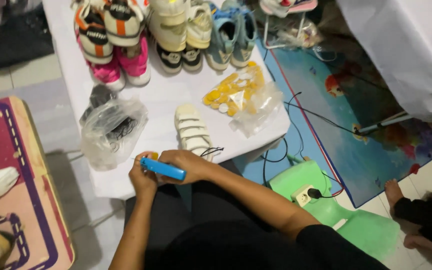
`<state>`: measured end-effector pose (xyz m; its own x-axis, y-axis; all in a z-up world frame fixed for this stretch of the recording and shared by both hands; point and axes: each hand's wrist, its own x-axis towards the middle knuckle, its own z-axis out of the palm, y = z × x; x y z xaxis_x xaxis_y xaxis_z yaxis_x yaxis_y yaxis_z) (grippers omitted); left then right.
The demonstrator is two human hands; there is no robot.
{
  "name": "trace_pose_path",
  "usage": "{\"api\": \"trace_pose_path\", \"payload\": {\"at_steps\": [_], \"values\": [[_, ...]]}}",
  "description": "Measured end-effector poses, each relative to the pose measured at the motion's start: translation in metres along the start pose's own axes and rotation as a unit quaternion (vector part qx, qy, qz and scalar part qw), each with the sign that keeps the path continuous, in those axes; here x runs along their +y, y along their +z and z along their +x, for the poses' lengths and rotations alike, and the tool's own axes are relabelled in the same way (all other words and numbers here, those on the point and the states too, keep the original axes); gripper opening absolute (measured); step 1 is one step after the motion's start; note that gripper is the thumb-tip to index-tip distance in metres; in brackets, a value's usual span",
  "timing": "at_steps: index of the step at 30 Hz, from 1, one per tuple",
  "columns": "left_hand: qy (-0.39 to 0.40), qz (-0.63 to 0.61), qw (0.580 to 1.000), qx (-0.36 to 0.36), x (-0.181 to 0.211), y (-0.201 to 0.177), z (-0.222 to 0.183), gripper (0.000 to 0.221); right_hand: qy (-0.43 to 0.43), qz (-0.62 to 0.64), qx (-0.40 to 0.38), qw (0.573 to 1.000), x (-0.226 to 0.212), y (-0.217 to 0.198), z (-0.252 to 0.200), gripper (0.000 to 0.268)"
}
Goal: Applying small yellow flower decorations to a white shoe using a hot glue gun.
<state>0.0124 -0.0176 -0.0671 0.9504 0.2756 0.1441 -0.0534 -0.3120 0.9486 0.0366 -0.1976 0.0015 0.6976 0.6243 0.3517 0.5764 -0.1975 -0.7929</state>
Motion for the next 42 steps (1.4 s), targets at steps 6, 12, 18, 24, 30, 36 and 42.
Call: {"api": "trace_pose_path", "payload": {"at_steps": [6, 12, 18, 24, 30, 36, 42], "values": [[-0.090, 0.107, 0.990, -0.015, 0.006, 0.004, 0.010, 0.014, 0.027, 0.009, -0.018, 0.999, 0.001, 0.001, 0.004, 0.032], [-0.071, 0.192, 0.978, -0.028, -0.005, 0.013, 0.009, 0.011, 0.020, 0.026, -0.028, 0.999, 0.012, 0.003, 0.009, 0.033], [-0.045, 0.227, 0.973, -0.023, 0.002, 0.014, 0.013, 0.008, 0.011, 0.002, -0.025, 1.000, -0.008, -0.003, 0.025, 0.028], [-0.030, 0.227, 0.973, -0.032, -0.007, 0.013, 0.014, 0.009, 0.000, 0.006, -0.037, 0.999, -0.006, -0.003, 0.027, 0.029], [-0.047, 0.233, 0.968, -0.074, -0.009, 0.013, 0.014, 0.008, -0.006, 0.022, -0.030, 0.999, -0.006, 0.000, 0.026, 0.027], [-0.051, 0.249, 0.965, -0.062, -0.010, 0.017, 0.016, 0.013, -0.021, 0.085, 0.024, 0.996, -0.003, -0.003, 0.017, 0.021], [0.085, 0.264, 0.961, -0.012, 0.000, 0.013, 0.013, 0.007, -0.007, 0.062, 0.128, 0.990, -0.023, -0.049, -0.002, 0.026]]}}
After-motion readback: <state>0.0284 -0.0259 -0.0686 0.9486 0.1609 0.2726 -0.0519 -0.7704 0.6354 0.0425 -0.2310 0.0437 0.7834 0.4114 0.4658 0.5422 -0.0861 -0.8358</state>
